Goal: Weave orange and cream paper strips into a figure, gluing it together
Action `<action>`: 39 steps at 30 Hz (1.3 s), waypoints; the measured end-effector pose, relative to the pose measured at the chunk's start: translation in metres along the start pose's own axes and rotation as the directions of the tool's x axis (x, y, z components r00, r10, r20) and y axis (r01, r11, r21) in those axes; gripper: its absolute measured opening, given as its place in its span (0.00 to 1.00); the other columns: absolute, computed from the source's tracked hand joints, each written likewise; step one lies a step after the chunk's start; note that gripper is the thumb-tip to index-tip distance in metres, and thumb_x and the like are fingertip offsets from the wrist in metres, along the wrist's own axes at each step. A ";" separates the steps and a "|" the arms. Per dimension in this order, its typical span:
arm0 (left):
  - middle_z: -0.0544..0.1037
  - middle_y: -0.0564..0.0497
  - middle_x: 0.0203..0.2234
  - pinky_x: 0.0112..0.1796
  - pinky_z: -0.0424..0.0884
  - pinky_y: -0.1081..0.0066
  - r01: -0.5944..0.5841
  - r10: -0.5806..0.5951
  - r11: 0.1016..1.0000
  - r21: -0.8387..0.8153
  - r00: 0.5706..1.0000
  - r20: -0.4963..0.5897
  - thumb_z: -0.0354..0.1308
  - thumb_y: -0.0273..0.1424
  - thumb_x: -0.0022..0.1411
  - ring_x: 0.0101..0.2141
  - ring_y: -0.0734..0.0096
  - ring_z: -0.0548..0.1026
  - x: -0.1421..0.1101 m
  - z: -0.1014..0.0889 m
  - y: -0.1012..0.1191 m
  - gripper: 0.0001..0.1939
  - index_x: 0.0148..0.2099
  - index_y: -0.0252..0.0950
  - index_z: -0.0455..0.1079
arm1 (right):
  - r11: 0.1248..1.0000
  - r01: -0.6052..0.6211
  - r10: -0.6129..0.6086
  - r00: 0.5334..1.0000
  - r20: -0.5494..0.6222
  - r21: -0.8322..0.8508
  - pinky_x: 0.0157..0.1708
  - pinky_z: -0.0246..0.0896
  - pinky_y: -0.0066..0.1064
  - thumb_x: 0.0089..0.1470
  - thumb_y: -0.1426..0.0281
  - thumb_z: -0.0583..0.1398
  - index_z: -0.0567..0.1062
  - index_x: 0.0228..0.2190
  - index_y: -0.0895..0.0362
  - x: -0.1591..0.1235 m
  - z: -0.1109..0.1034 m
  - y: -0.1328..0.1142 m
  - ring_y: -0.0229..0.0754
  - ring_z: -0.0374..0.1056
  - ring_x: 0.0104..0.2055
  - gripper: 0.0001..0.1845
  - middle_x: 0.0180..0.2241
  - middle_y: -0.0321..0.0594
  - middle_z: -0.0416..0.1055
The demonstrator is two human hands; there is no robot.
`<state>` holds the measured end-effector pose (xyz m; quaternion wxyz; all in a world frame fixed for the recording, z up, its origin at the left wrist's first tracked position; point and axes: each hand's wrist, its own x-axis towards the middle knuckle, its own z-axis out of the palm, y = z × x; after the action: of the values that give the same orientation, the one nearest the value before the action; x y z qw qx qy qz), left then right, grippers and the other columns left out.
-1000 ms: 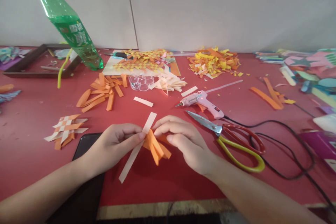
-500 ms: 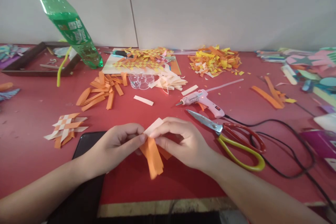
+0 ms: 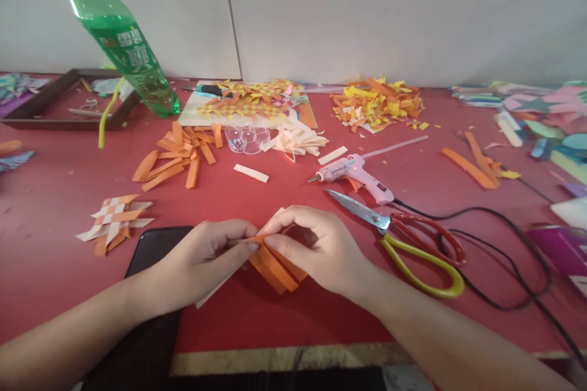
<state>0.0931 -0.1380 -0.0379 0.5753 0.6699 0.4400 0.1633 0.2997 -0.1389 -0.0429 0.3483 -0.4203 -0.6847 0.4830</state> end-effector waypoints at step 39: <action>0.77 0.53 0.21 0.27 0.68 0.75 -0.023 0.017 0.980 -0.199 0.999 -0.031 0.57 0.38 0.63 0.22 0.73 0.73 0.001 0.001 0.003 0.12 0.37 0.36 0.76 | 0.996 0.004 -0.007 0.999 0.033 0.085 0.30 0.64 0.29 0.57 0.68 0.59 0.74 0.28 0.56 0.000 -0.001 -0.003 0.36 0.68 0.31 0.07 0.29 0.37 0.72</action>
<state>0.0957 -0.1382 -0.0361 0.6314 0.6108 0.4230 0.2218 0.3001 -0.1390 -0.0392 0.3560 -0.3951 -0.6702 0.5176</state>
